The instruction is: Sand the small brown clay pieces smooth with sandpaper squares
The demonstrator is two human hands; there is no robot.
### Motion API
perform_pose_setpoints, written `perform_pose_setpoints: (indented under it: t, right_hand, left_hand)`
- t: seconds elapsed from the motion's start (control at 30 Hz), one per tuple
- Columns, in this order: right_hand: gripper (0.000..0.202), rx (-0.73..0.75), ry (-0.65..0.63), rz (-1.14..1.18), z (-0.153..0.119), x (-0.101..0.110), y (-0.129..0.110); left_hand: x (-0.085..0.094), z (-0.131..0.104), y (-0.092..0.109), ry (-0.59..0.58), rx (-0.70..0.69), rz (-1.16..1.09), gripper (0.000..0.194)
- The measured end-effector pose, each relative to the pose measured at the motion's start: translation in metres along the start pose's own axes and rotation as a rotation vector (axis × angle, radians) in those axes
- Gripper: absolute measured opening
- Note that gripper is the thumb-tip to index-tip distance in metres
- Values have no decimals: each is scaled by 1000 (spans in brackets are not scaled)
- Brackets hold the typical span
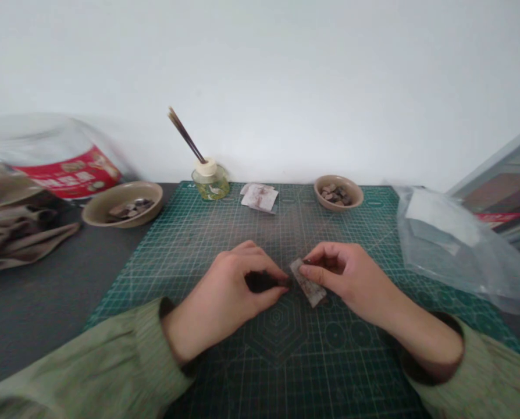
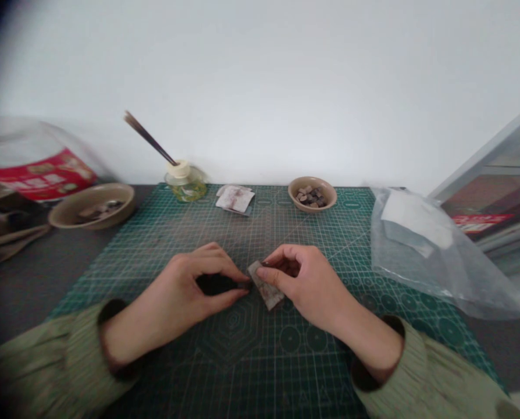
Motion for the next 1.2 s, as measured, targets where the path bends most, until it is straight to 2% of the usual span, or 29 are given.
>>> perform_pose_setpoints:
  t: [0.1,0.3,0.5,0.93,1.2]
  right_hand:
    - [23,-14,-25,-3,-1,0,0]
    - [29,-15,-42,-31,-2,-6,-5]
    - [26,-5,-50,-69,-5,-12,-6]
    - [26,-1,-5,-92,-4,-14,-7]
    - [29,-22,-30,-64,-4,-14,-5]
  left_hand:
    - [0,0,-2,-9,65,6,9]
    - [0,-1,0,11,75,-23,7]
    - [0,1,0,0,134,-55,5]
    - [-1,3,0,19,145,-62,7]
    - [-2,-1,2,40,146,-39,17]
Point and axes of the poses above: each hand's wrist, its own z-axis towards the middle knuckle, its own x-axis out of the back of the hand, y = z × x, the point moved 2 cm from there along z, towards the middle knuckle, and after that the axes turned 2 degrees about y, right-handed, at the moved point
